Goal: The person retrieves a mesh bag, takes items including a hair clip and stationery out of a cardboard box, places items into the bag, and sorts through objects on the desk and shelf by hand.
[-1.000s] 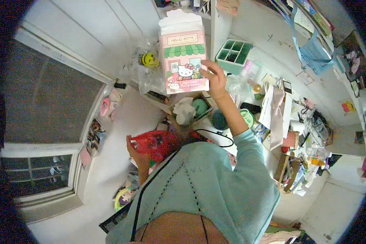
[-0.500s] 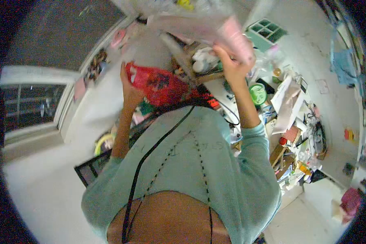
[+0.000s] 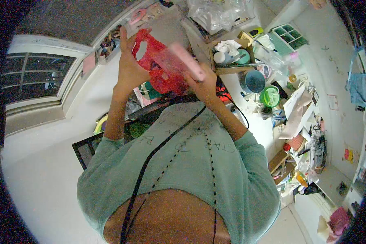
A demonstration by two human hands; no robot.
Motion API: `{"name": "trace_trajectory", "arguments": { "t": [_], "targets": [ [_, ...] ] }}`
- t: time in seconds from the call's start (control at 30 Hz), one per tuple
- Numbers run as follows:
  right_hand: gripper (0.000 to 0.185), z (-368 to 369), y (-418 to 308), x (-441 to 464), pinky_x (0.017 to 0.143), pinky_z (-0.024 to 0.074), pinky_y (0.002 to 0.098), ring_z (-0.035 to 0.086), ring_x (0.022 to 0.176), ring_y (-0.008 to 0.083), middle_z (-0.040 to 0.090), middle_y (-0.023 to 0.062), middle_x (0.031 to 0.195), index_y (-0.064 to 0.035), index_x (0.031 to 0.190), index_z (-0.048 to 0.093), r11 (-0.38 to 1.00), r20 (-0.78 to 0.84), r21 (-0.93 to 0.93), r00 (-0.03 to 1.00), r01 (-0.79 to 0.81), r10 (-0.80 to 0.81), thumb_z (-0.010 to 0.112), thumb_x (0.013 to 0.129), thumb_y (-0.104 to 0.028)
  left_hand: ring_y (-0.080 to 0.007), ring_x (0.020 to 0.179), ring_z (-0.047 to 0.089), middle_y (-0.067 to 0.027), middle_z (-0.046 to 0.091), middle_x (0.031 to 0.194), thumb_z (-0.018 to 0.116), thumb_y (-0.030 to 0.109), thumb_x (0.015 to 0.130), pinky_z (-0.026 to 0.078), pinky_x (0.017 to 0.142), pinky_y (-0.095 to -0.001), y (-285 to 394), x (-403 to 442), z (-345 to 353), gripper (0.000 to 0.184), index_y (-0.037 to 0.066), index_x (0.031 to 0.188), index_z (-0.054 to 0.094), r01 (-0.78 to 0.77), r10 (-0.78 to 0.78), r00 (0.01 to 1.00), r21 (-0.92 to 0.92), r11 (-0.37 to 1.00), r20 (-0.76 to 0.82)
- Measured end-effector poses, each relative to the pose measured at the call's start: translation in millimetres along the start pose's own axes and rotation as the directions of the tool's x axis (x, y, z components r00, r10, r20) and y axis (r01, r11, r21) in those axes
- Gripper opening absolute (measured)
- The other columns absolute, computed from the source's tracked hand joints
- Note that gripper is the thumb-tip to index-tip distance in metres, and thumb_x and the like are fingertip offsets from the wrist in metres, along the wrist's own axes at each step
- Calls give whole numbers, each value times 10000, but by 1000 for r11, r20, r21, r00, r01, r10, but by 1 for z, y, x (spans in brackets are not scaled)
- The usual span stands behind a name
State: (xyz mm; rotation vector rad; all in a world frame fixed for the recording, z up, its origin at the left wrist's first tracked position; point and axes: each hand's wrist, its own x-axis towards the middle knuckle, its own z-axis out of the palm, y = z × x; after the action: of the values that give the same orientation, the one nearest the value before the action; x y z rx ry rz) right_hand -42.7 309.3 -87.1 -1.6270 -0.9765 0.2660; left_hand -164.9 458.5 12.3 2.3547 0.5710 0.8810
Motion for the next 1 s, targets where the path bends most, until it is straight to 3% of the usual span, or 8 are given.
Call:
{"name": "trace_trajectory", "arguments": {
  "t": [0.03,0.2,0.43,0.57,0.63,0.73,0.87,1.0],
  "targets": [
    [233,0,-5,1,607,476,295,587,722,233,571,110,764,-29,834,520,974,73,-218,996,59,-44,655,690,-152,-314,1088,408,-168,418,1183,814,357,371,342,908,-356,8,4,-6,1218,-38,1287,113,-13,11,999,52,999,39],
    [246,16,-7,19,533,456,383,548,624,288,549,110,748,-43,766,519,886,14,-146,897,440,-443,677,582,-84,-337,1099,396,-196,405,1183,799,310,401,330,921,-363,16,2,-5,1123,-40,1273,184,-4,-9,993,108,994,116],
    [242,30,10,41,530,472,410,579,658,287,550,153,913,-77,957,501,743,481,-611,874,271,77,484,724,-139,-370,1124,351,-245,359,1202,783,321,432,277,964,-374,4,-1,13,1083,-56,1262,199,42,-57,976,75,996,208],
    [514,21,-3,44,642,464,420,562,802,305,528,134,927,-85,1022,484,822,555,-519,824,235,115,654,541,-147,-377,1118,350,-253,351,1199,768,305,459,293,946,-380,-18,-8,37,1074,-64,1267,164,77,-78,953,14,997,292],
    [536,20,10,42,633,468,417,568,758,326,516,141,990,-96,1036,484,814,500,-269,797,515,-339,659,532,-142,-379,1082,376,-246,373,1170,760,277,469,317,920,-381,-13,-8,42,1055,-59,1269,160,77,-61,972,-62,995,226],
    [405,22,23,42,611,488,401,582,752,300,569,113,933,-94,1052,520,636,451,-321,704,702,-549,566,656,-168,-378,1045,403,-238,388,1155,757,273,471,338,898,-383,19,-1,37,1037,-52,1266,177,91,-72,963,-63,994,258],
    [368,39,42,52,655,482,386,562,873,276,526,129,1037,-85,1021,545,745,695,-590,665,310,274,558,673,-202,-361,1048,412,-229,402,1155,764,356,460,363,869,-397,15,-5,45,1019,-32,1249,248,23,-41,952,64,998,302],
    [364,68,69,43,761,427,365,529,932,262,563,117,960,-63,1050,508,795,665,-581,664,174,341,518,703,-173,-363,1029,432,-228,437,1118,756,416,457,378,849,-408,20,-6,51,1016,-37,1232,281,-17,3,917,32,999,398]
  ]
}}
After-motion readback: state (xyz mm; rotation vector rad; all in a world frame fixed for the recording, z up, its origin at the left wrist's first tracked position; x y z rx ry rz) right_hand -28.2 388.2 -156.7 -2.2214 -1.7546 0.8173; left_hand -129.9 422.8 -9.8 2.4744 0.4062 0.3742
